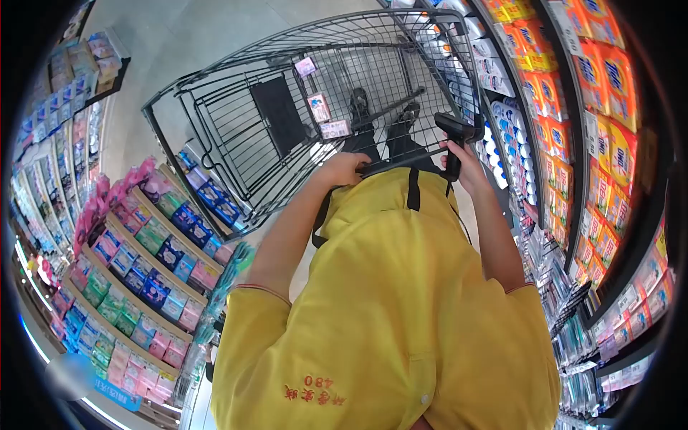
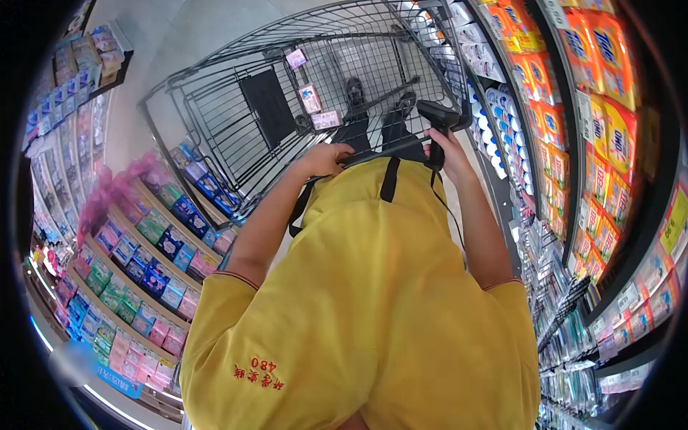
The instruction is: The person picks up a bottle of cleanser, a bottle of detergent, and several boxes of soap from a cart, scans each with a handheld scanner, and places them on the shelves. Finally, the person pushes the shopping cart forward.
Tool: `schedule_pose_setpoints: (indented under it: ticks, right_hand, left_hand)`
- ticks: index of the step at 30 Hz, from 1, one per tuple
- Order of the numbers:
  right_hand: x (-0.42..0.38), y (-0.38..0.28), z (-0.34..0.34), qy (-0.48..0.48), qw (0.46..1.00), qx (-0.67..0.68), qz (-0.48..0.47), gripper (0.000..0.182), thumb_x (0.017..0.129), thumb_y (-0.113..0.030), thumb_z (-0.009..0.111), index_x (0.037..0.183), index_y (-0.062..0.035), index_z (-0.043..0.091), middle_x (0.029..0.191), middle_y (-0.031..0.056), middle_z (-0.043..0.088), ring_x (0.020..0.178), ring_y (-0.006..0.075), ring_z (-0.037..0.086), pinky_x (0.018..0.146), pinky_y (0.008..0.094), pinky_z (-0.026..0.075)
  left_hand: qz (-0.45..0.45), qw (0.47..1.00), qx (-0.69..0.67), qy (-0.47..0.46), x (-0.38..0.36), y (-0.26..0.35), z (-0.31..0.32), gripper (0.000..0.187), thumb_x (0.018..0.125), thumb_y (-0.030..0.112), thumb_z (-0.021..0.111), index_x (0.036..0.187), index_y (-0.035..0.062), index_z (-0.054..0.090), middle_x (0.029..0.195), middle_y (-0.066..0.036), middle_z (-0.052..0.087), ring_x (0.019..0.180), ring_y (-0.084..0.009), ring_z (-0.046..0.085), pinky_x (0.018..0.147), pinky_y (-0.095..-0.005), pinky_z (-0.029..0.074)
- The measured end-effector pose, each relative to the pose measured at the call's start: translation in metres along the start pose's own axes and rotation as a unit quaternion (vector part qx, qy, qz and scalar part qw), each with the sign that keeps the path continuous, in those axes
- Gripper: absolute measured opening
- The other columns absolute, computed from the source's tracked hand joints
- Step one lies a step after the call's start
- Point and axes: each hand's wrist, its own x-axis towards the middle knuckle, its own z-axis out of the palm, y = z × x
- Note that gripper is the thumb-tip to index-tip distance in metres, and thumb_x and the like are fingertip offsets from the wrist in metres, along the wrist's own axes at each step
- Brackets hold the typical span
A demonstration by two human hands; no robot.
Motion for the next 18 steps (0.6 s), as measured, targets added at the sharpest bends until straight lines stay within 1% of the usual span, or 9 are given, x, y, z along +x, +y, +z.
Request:
schedule_pose_setpoints:
  ticks: [3,5,7,10,12,13,15,17,18]
  right_hand:
    - [-0.005,-0.008,0.009,0.031,0.999,-0.024,0.017,0.037,0.091,-0.023,0.062,0.123,-0.0079,0.05,0.105,0.0041,0.059,0.079,0.013,0.06,0.07,0.0262,0.051]
    - [-0.004,-0.011,0.006,0.074,0.993,-0.076,0.045,0.04,0.092,-0.023,0.06,0.128,-0.0078,0.049,0.109,0.0053,0.059,0.085,0.0151,0.062,0.073,0.027,0.05]
    - [-0.005,-0.012,0.004,0.102,0.99,-0.077,0.055,0.038,0.09,-0.024,0.063,0.121,-0.007,0.052,0.11,0.0065,0.06,0.088,0.0168,0.063,0.072,0.0269,0.05]
    - [-0.017,-0.028,0.023,0.162,0.979,-0.087,0.087,0.035,0.088,-0.02,0.066,0.117,-0.0051,0.053,0.097,0.006,0.061,0.078,0.0185,0.066,0.066,0.027,0.052]
    - [-0.019,-0.033,0.023,0.152,0.947,-0.262,0.104,0.03,0.088,-0.019,0.066,0.112,-0.0039,0.055,0.083,0.0054,0.063,0.069,0.0146,0.064,0.061,0.0253,0.05]
    - [-0.021,-0.037,0.028,0.151,0.945,-0.269,0.11,0.03,0.088,-0.019,0.066,0.112,-0.0039,0.055,0.083,0.0054,0.063,0.069,0.0146,0.064,0.061,0.0253,0.05]
    - [-0.023,-0.048,0.042,0.078,0.933,-0.332,0.115,0.027,0.087,-0.018,0.066,0.108,-0.0027,0.056,0.071,0.0045,0.063,0.062,0.0107,0.06,0.058,0.0236,0.049]
    - [-0.012,-0.049,0.061,0.083,0.924,-0.351,0.129,0.027,0.087,-0.02,0.066,0.106,-0.0028,0.057,0.073,0.005,0.063,0.06,0.0093,0.058,0.057,0.0232,0.048]
    - [-0.004,-0.046,0.068,0.08,0.925,-0.349,0.125,0.024,0.088,-0.019,0.065,0.103,-0.0027,0.056,0.071,0.0051,0.062,0.059,0.0103,0.058,0.057,0.0237,0.047]
  left_hand:
    - [-0.004,0.992,-0.119,-0.035,0.003,-0.015,-0.006,0.05,0.079,0.017,0.07,0.125,0.0106,0.054,0.109,-0.011,0.068,0.095,-0.0211,0.066,0.085,-0.032,0.051]
    - [-0.044,0.925,-0.374,-0.053,0.019,-0.043,0.004,0.036,0.091,0.011,0.056,0.126,0.0083,0.053,0.103,-0.006,0.066,0.088,-0.015,0.065,0.077,-0.0269,0.051]
    - [-0.061,0.882,-0.466,0.025,0.025,-0.067,0.001,0.034,0.089,0.016,0.059,0.122,0.0062,0.056,0.096,-0.006,0.067,0.079,-0.014,0.064,0.067,-0.0268,0.051]
    - [-0.111,0.825,-0.518,0.196,0.057,-0.146,0.025,0.025,0.09,0.008,0.051,0.113,0.0033,0.057,0.092,-0.008,0.067,0.074,-0.0143,0.064,0.06,-0.0271,0.051]
    - [-0.22,0.768,-0.549,0.245,0.066,-0.176,0.036,0.024,0.089,0.013,0.052,0.111,0.0042,0.058,0.092,-0.007,0.067,0.075,-0.0132,0.062,0.062,-0.0263,0.051]
    - [-0.272,0.742,-0.557,0.255,0.07,-0.187,0.041,0.024,0.09,0.019,0.055,0.11,0.0055,0.059,0.094,-0.006,0.066,0.077,-0.0111,0.061,0.064,-0.0253,0.051]
    - [-0.305,0.755,-0.517,0.264,0.082,-0.203,0.053,0.029,0.086,0.02,0.057,0.109,0.0033,0.061,0.092,-0.01,0.067,0.077,-0.0163,0.064,0.065,-0.0296,0.052]
    - [-0.333,0.77,-0.473,0.269,0.102,-0.218,0.059,0.033,0.082,0.02,0.059,0.108,0.001,0.063,0.089,-0.015,0.068,0.077,-0.0214,0.066,0.067,-0.034,0.053]
    - [-0.3,0.826,-0.352,0.323,0.114,-0.226,0.06,0.037,0.08,0.024,0.06,0.108,0.0004,0.064,0.093,-0.018,0.068,0.083,-0.027,0.066,0.073,-0.037,0.053]
